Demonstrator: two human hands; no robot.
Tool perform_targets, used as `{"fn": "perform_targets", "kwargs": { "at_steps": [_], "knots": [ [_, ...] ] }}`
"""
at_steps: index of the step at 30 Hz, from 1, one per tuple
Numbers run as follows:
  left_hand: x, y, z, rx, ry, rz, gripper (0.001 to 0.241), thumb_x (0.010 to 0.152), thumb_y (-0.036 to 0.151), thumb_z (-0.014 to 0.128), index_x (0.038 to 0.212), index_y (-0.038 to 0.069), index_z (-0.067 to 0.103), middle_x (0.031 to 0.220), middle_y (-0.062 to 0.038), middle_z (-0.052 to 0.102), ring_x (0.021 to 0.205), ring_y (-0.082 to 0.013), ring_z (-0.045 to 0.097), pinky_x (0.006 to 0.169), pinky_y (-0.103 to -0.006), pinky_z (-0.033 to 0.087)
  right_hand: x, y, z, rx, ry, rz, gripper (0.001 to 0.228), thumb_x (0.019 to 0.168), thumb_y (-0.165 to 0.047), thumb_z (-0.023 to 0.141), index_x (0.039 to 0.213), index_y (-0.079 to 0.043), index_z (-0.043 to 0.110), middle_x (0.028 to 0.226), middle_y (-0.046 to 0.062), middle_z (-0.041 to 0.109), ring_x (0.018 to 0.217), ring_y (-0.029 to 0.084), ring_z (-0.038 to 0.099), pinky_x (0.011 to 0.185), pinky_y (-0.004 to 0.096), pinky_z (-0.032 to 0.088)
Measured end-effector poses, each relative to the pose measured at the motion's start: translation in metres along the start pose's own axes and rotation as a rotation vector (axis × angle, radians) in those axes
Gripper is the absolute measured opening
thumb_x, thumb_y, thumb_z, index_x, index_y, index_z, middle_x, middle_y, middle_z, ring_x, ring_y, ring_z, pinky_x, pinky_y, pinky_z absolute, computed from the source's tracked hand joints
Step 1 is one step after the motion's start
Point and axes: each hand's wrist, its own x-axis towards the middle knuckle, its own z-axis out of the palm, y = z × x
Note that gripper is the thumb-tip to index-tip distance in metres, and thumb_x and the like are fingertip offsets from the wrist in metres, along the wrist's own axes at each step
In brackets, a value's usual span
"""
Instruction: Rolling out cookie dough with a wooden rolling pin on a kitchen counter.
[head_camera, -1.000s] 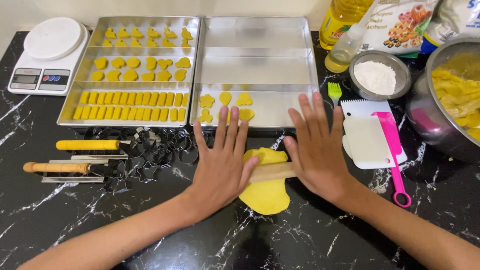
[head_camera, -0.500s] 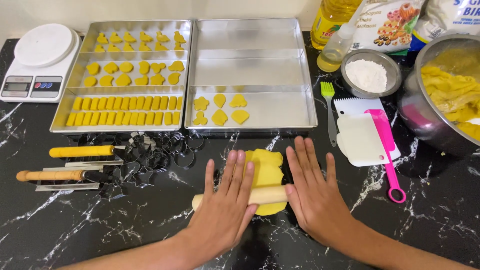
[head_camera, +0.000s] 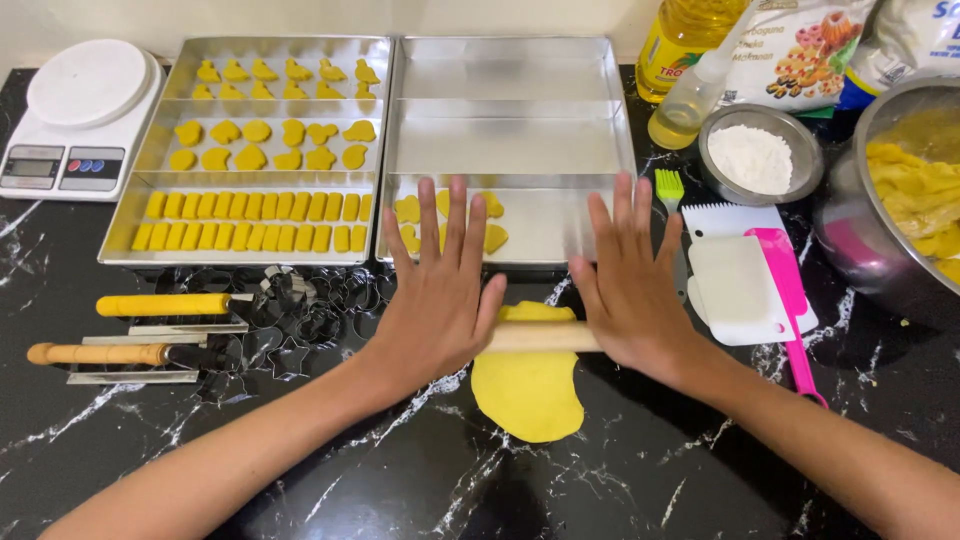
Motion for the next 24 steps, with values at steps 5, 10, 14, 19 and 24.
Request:
{"fn": "perform_targets", "kwargs": {
  "at_steps": [5, 10, 14, 19, 24],
  "knots": [
    [0.012, -0.016, 0.020, -0.030, 0.018, -0.038, 0.076, 0.106, 0.036, 0.040, 0.157, -0.017, 0.020, 0.167, -0.033, -0.001, 0.153, -0.0511, -0.012, 0.114, -0.0760, -0.010, 0.021, -0.003, -0.009, -0.092, 0.079, -0.023, 0.065, 0.110, -0.027, 0.037, 0.161, 0.009, 0.019, 0.169, 0.031, -0.002, 0.157, 0.046, -0.006, 0.117, 0.075, -0.003],
    [0.019, -0.021, 0.021, -0.035, 0.054, -0.102, 0.074, 0.104, 0.033, 0.041, 0.156, -0.018, 0.026, 0.167, -0.034, 0.002, 0.153, -0.0530, -0.010, 0.111, -0.0771, -0.011, 0.033, -0.001, -0.007, -0.145, 0.162, 0.005, 0.061, 0.107, -0.022, 0.044, 0.157, 0.010, 0.031, 0.170, 0.031, 0.008, 0.159, 0.047, 0.002, 0.119, 0.074, -0.001],
    [0.013, -0.013, 0.008, 0.105, 0.096, -0.040, 0.066, 0.107, 0.031, 0.043, 0.156, -0.013, 0.035, 0.170, -0.031, 0.010, 0.157, -0.0481, -0.002, 0.116, -0.0778, -0.005, 0.028, -0.002, -0.006, -0.088, 0.197, -0.007, 0.056, 0.107, -0.020, 0.043, 0.154, 0.010, 0.036, 0.168, 0.032, 0.013, 0.158, 0.049, 0.006, 0.119, 0.074, 0.003],
    [0.000, 0.003, 0.008, 0.190, 0.101, -0.050, 0.069, 0.107, 0.036, 0.045, 0.154, -0.013, 0.036, 0.168, -0.029, 0.016, 0.157, -0.0456, 0.004, 0.113, -0.0802, 0.000, 0.011, -0.008, -0.008, -0.053, 0.179, -0.023, 0.053, 0.108, -0.022, 0.043, 0.151, 0.008, 0.037, 0.168, 0.032, 0.014, 0.157, 0.048, 0.007, 0.118, 0.074, 0.005],
    [-0.011, 0.004, 0.013, -0.062, -0.050, -0.068, 0.076, 0.107, 0.047, 0.037, 0.155, -0.012, 0.029, 0.167, -0.029, 0.012, 0.156, -0.0454, 0.001, 0.115, -0.0745, 0.001, -0.007, -0.019, -0.011, 0.002, 0.141, -0.057, 0.055, 0.107, -0.024, 0.043, 0.152, 0.007, 0.035, 0.168, 0.028, 0.015, 0.158, 0.047, 0.007, 0.120, 0.073, 0.006]
  ]
}}
